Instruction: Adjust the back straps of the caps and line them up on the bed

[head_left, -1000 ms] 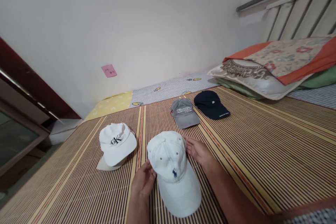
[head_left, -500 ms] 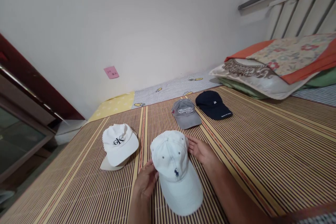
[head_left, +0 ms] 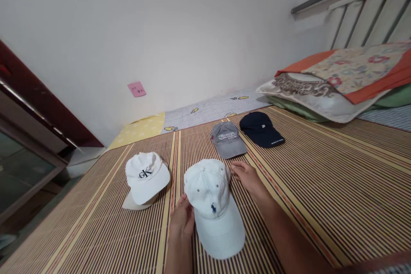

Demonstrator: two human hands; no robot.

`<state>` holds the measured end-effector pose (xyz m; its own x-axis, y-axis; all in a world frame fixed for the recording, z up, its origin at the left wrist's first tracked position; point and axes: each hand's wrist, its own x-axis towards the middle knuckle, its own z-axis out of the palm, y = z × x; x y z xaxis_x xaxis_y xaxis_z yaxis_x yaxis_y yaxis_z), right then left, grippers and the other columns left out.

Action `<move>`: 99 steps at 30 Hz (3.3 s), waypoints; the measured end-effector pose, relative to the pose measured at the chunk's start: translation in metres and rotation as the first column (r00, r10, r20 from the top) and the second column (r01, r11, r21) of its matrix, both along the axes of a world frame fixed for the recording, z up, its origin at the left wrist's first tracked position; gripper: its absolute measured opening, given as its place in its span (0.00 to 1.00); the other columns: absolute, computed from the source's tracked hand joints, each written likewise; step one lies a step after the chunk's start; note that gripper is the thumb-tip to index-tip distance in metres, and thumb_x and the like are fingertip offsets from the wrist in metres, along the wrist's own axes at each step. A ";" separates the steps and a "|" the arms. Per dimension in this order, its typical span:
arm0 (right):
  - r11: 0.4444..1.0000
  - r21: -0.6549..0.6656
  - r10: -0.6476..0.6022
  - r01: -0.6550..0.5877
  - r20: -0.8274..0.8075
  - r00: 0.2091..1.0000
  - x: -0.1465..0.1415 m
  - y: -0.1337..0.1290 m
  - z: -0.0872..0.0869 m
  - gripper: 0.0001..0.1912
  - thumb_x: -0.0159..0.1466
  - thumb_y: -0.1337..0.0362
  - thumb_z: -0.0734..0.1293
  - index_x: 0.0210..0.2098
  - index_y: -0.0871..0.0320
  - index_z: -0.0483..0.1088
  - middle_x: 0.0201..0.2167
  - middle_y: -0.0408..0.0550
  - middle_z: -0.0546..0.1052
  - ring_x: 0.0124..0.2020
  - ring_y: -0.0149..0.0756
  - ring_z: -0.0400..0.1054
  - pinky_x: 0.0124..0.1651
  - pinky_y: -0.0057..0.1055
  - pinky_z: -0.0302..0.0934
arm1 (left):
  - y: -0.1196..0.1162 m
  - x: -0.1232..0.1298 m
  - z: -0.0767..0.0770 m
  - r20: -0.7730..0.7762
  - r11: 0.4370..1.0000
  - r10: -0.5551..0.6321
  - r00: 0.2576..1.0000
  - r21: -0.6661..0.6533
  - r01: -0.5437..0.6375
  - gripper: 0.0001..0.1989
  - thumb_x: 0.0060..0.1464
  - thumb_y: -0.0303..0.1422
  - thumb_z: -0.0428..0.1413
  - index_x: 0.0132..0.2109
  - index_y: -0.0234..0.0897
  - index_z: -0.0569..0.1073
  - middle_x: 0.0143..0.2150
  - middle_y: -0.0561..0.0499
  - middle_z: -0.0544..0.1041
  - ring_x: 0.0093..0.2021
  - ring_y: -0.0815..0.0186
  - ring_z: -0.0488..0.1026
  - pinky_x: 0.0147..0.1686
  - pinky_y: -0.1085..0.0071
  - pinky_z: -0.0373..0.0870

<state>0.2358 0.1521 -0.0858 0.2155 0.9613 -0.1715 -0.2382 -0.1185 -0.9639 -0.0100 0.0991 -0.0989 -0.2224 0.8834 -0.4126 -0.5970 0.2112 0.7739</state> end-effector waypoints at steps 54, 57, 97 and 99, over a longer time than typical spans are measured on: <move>0.907 -0.180 0.421 -0.382 0.450 0.787 0.005 -0.019 0.008 0.09 0.65 0.69 0.62 0.43 0.60 0.71 0.35 0.48 0.79 0.26 0.32 0.73 0.26 0.25 0.61 | -0.024 -0.029 0.017 -0.455 0.844 -0.505 0.734 -0.084 0.529 0.24 0.39 0.44 0.73 0.33 0.36 0.68 0.19 0.57 0.74 0.19 0.69 0.75 0.19 0.79 0.66; 0.903 -0.175 0.428 -0.393 0.466 0.775 0.006 -0.017 0.006 0.12 0.66 0.68 0.62 0.48 0.60 0.71 0.39 0.50 0.80 0.29 0.33 0.75 0.28 0.25 0.64 | -0.021 -0.031 0.016 -0.439 0.883 -0.446 0.780 -0.074 0.463 0.25 0.38 0.44 0.73 0.35 0.35 0.70 0.19 0.55 0.75 0.19 0.70 0.75 0.20 0.79 0.68; 0.889 -0.136 0.399 -0.436 0.698 0.595 0.000 -0.023 0.019 0.05 0.58 0.65 0.71 0.34 0.59 0.75 0.29 0.46 0.80 0.32 0.36 0.73 0.32 0.27 0.56 | -0.041 0.072 0.003 0.115 0.984 -0.009 0.993 -0.177 0.030 0.13 0.65 0.23 0.52 0.32 0.31 0.75 0.29 0.42 0.82 0.23 0.72 0.76 0.27 0.81 0.74; 0.888 -0.137 0.400 -0.439 0.702 0.590 0.000 -0.024 0.021 0.04 0.58 0.65 0.71 0.33 0.59 0.75 0.29 0.46 0.80 0.32 0.36 0.73 0.32 0.27 0.56 | -0.040 0.072 0.006 0.128 0.984 0.017 0.992 -0.175 0.006 0.13 0.65 0.22 0.52 0.32 0.31 0.76 0.31 0.41 0.83 0.26 0.71 0.78 0.30 0.80 0.76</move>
<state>0.2356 0.1277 -0.0648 -0.1785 0.9788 -0.1005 0.5649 0.0183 -0.8249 0.0623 0.0596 -0.0928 -0.1621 0.7938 -0.5862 -0.6909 0.3328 0.6417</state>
